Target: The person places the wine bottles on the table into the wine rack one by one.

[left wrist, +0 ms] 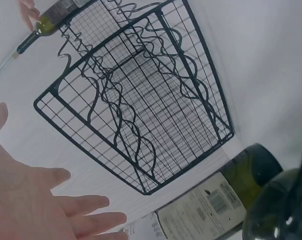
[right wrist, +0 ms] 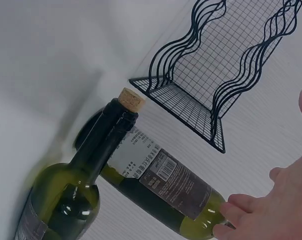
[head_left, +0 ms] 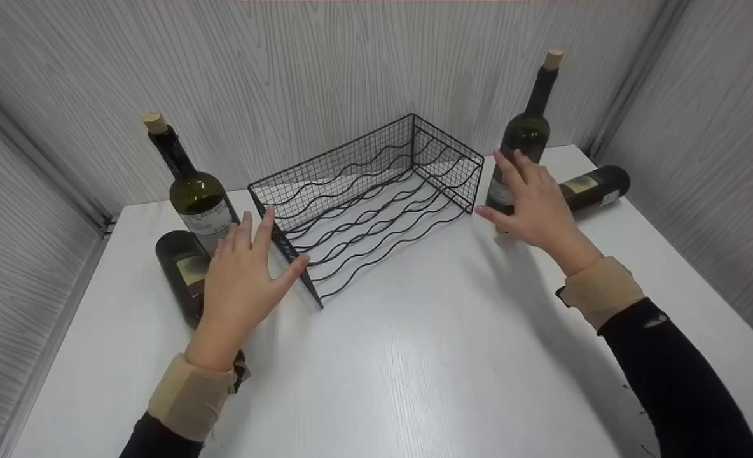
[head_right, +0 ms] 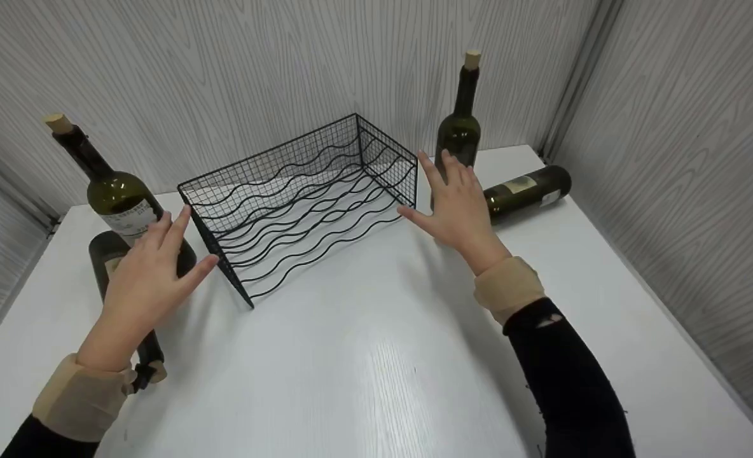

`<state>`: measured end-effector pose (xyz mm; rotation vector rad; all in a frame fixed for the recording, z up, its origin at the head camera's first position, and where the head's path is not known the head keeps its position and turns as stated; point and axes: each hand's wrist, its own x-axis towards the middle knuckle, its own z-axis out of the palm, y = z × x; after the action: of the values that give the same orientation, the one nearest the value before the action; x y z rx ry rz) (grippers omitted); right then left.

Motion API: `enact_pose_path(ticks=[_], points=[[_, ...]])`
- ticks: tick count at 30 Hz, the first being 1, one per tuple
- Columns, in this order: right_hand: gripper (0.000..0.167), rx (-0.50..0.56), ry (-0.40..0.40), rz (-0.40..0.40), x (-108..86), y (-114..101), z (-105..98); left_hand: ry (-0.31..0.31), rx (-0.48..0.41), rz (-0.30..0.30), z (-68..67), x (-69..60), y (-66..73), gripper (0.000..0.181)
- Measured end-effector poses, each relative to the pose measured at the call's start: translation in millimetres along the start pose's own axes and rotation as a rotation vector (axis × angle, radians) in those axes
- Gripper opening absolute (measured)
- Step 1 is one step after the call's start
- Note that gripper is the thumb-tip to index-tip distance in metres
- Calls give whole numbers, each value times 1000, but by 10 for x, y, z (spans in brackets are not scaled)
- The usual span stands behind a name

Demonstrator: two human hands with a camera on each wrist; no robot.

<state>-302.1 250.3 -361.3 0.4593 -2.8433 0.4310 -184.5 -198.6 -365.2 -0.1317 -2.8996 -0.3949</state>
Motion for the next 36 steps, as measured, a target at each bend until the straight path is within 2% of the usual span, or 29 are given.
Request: enact_pose_path(ticks=[6, 11, 17, 24, 30, 36], points=[[97, 40, 61, -6, 157, -52, 74, -16, -19, -6, 77, 83, 62, 103], [98, 71, 70, 11, 287, -88, 158, -30, -40, -27, 143, 109, 84, 110], [100, 103, 44, 51, 430, -108, 239, -37, -46, -42, 205, 127, 113, 116], [100, 168, 19, 94, 500, -112, 301, -67, -27, -48, 256, 156, 152, 118], [102, 216, -19, 119, 571, -113, 360, -50, -28, -50, 288, 154, 151, 115], [108, 212, -70, 151, 659, -107, 383, -49, -16, -61, 299, 151, 168, 113]])
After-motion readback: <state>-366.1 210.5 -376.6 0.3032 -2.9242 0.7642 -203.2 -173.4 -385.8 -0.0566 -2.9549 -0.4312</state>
